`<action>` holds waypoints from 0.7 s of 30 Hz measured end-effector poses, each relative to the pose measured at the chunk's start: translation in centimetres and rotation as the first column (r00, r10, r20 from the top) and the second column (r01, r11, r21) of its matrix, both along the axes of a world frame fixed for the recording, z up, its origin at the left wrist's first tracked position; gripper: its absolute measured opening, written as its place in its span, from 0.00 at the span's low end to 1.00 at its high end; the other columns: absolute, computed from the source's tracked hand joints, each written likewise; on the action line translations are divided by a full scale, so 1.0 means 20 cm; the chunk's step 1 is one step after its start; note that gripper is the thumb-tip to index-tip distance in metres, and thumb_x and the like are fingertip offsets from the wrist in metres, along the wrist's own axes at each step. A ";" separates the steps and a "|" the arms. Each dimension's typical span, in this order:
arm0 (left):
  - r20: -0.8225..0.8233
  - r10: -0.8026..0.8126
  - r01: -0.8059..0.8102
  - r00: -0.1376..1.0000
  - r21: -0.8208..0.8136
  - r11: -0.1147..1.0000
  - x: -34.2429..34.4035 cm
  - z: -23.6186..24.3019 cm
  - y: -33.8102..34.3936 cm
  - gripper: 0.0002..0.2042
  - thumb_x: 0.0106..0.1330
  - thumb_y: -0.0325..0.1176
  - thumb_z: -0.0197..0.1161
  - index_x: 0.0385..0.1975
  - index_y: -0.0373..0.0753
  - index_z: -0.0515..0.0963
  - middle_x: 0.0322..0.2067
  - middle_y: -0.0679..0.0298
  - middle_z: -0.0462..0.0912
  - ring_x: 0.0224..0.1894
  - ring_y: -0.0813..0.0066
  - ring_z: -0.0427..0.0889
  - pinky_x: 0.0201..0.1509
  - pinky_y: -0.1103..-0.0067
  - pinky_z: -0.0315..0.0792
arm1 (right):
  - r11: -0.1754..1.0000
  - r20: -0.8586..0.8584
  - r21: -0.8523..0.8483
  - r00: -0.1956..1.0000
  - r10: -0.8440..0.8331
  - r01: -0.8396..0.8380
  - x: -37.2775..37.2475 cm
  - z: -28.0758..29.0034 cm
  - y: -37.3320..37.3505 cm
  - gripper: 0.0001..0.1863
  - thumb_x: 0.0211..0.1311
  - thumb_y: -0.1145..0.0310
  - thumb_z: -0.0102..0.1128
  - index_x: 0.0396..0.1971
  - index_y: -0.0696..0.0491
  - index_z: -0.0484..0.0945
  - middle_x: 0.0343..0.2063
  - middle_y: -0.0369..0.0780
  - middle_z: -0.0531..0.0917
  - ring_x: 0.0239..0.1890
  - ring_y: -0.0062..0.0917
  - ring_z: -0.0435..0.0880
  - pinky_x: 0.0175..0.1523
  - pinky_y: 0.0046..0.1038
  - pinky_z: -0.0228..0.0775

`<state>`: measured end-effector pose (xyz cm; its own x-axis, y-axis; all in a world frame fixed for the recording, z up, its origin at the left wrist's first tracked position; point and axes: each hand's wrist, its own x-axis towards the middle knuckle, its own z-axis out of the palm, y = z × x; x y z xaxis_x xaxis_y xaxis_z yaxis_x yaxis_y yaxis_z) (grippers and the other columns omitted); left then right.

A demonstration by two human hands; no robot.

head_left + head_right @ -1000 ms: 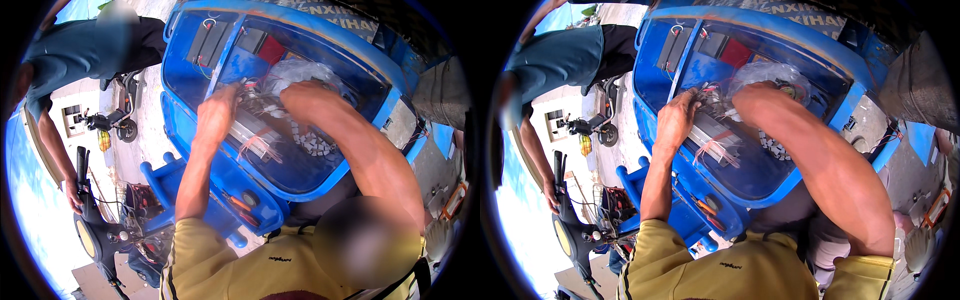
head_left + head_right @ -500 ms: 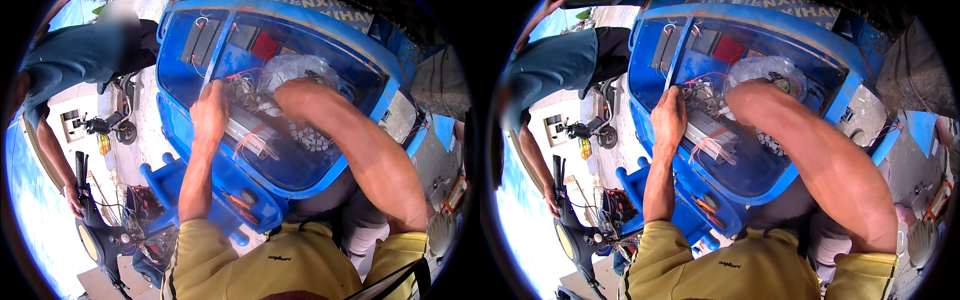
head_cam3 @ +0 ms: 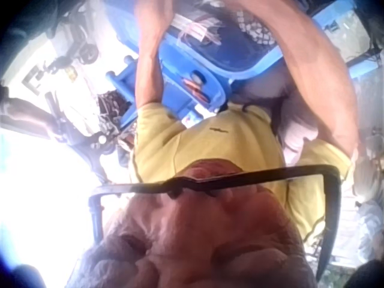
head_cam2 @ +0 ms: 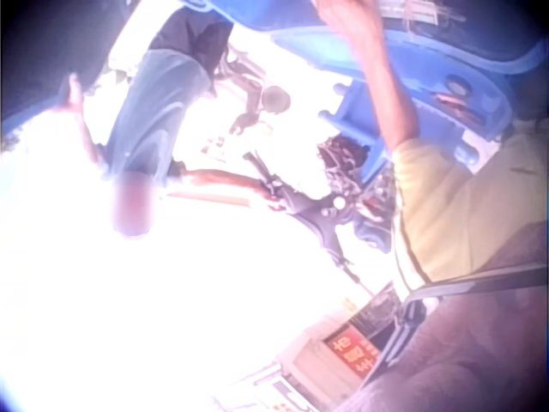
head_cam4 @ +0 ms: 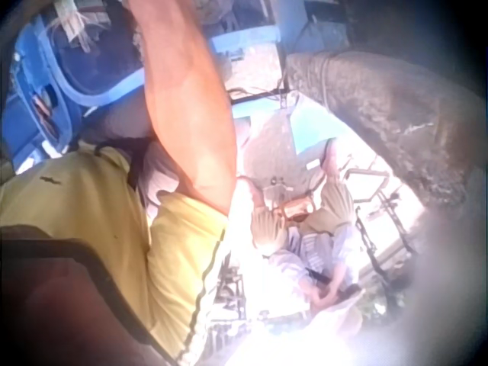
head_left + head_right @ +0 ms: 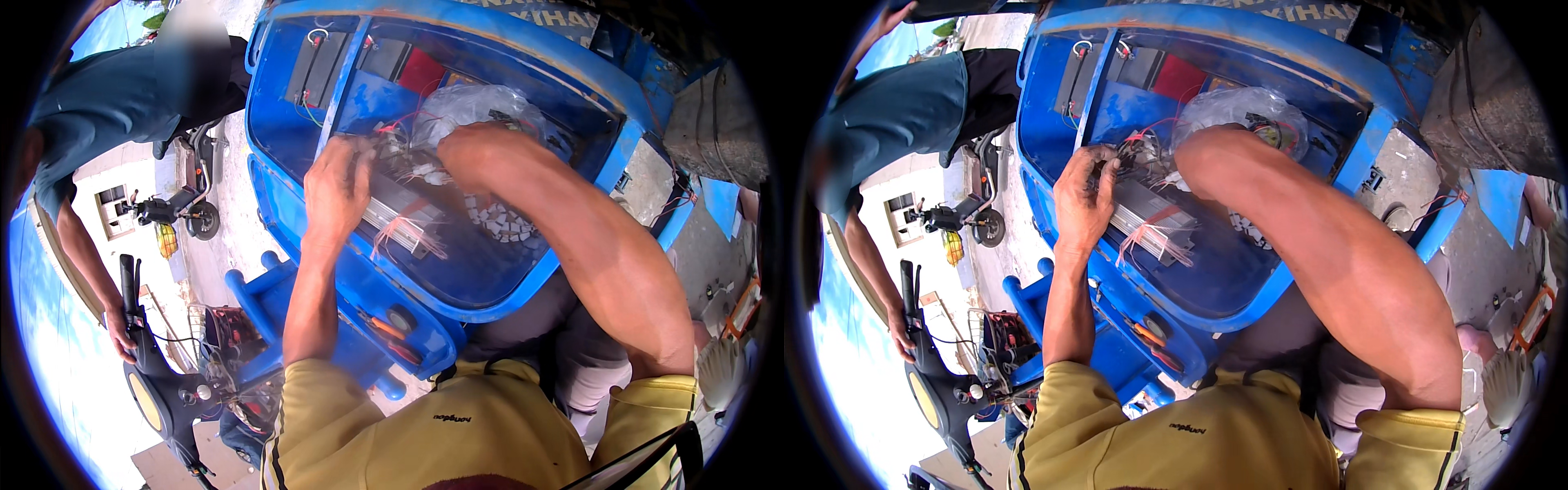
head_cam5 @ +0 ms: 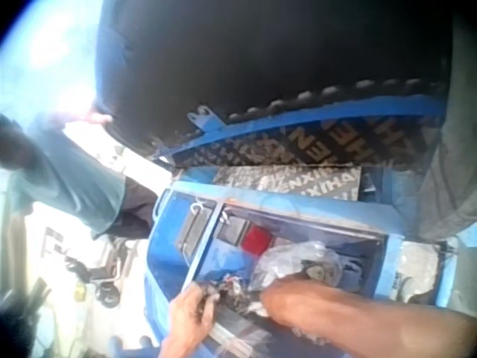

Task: The person works on the electrical wiring inside the open storage compartment of a blue electric scooter. They use electrical tape to wrap and secure wire connections, then use pliers to adjust and organize the wires within the compartment.

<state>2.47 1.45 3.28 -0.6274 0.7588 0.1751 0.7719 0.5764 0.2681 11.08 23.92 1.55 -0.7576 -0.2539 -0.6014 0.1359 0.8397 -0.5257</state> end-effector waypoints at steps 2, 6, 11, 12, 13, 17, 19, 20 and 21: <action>0.226 0.124 -0.120 0.966 -0.033 0.992 0.06 0.04 0.03 0.06 0.71 0.22 0.66 0.45 0.33 0.85 0.37 0.56 0.90 0.41 0.55 0.90 0.51 0.69 0.82 | 1.000 0.005 0.018 1.000 0.012 -0.012 -0.01 -0.01 -0.01 0.22 0.46 0.77 0.82 0.46 0.58 0.91 0.46 0.48 0.92 0.51 0.42 0.91 0.52 0.43 0.85; 0.334 0.024 0.111 0.942 -0.379 0.919 0.08 0.09 0.07 0.09 0.76 0.28 0.60 0.48 0.32 0.85 0.37 0.41 0.87 0.44 0.39 0.88 0.48 0.61 0.81 | 1.000 -0.005 0.007 1.000 -0.010 0.010 0.01 0.03 0.00 0.20 0.51 0.77 0.79 0.47 0.57 0.91 0.46 0.48 0.92 0.52 0.42 0.91 0.52 0.43 0.84; 0.264 0.070 0.082 0.962 -0.525 0.847 0.00 0.03 0.08 0.20 0.68 0.20 0.56 0.60 0.34 0.80 0.41 0.33 0.84 0.50 0.35 0.85 0.54 0.54 0.79 | 1.000 -0.018 -0.022 1.000 -0.004 0.003 0.02 0.06 -0.01 0.17 0.55 0.79 0.73 0.47 0.58 0.91 0.46 0.47 0.92 0.52 0.41 0.91 0.53 0.44 0.84; 0.286 0.066 0.106 0.956 -0.546 0.831 -0.01 0.03 0.10 0.21 0.67 0.20 0.57 0.60 0.35 0.80 0.44 0.35 0.85 0.52 0.36 0.84 0.56 0.55 0.78 | 0.999 -0.013 -0.034 1.000 -0.022 0.021 0.03 0.06 -0.01 0.17 0.56 0.80 0.72 0.47 0.58 0.91 0.46 0.47 0.92 0.53 0.41 0.91 0.53 0.44 0.84; 0.304 0.064 0.126 0.950 -0.566 0.815 -0.03 0.04 0.12 0.23 0.65 0.19 0.58 0.61 0.36 0.80 0.47 0.38 0.86 0.55 0.37 0.84 0.59 0.55 0.77 | 0.998 -0.010 -0.047 0.999 -0.038 0.037 0.03 0.06 0.00 0.16 0.57 0.80 0.71 0.47 0.58 0.91 0.46 0.47 0.92 0.53 0.41 0.91 0.53 0.44 0.84; 0.437 0.014 0.259 0.900 -0.559 0.788 -0.11 -0.02 0.12 0.24 0.62 0.19 0.60 0.60 0.37 0.81 0.52 0.41 0.86 0.58 0.40 0.83 0.61 0.57 0.77 | 0.990 -0.012 -0.053 0.991 -0.131 0.130 0.02 0.01 0.00 0.17 0.62 0.77 0.67 0.51 0.54 0.90 0.51 0.45 0.91 0.52 0.40 0.92 0.53 0.41 0.86; 0.483 0.001 0.311 0.876 -0.566 0.763 -0.14 -0.05 0.14 0.22 0.64 0.21 0.62 0.60 0.37 0.81 0.51 0.41 0.87 0.57 0.41 0.84 0.61 0.59 0.77 | 0.995 -0.143 0.013 0.985 -0.095 0.098 0.00 -0.03 0.00 0.17 0.63 0.77 0.67 0.52 0.54 0.89 0.51 0.45 0.91 0.52 0.40 0.92 0.55 0.41 0.86; 0.499 0.002 0.336 0.866 -0.586 0.737 -0.15 -0.05 0.16 0.22 0.66 0.22 0.63 0.61 0.36 0.81 0.50 0.40 0.87 0.56 0.41 0.85 0.61 0.60 0.77 | 0.995 -0.206 0.046 0.976 -0.074 0.086 -0.01 -0.05 0.00 0.18 0.63 0.76 0.67 0.53 0.54 0.89 0.51 0.45 0.91 0.52 0.39 0.92 0.55 0.41 0.86; 0.516 0.003 0.362 0.857 -0.605 0.709 -0.16 -0.06 0.18 0.21 0.69 0.23 0.64 0.63 0.36 0.80 0.49 0.40 0.88 0.55 0.42 0.86 0.61 0.62 0.77 | 0.993 -0.294 0.031 0.951 -0.097 0.111 -0.01 -0.07 0.01 0.16 0.61 0.78 0.66 0.50 0.55 0.89 0.48 0.46 0.91 0.52 0.41 0.91 0.55 0.42 0.85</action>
<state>-0.74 5.04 2.18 -0.3275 0.6597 -0.6764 0.7713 0.6002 0.2119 10.92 24.14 0.24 -0.9222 -0.1417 -0.3598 0.0704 0.8534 -0.5165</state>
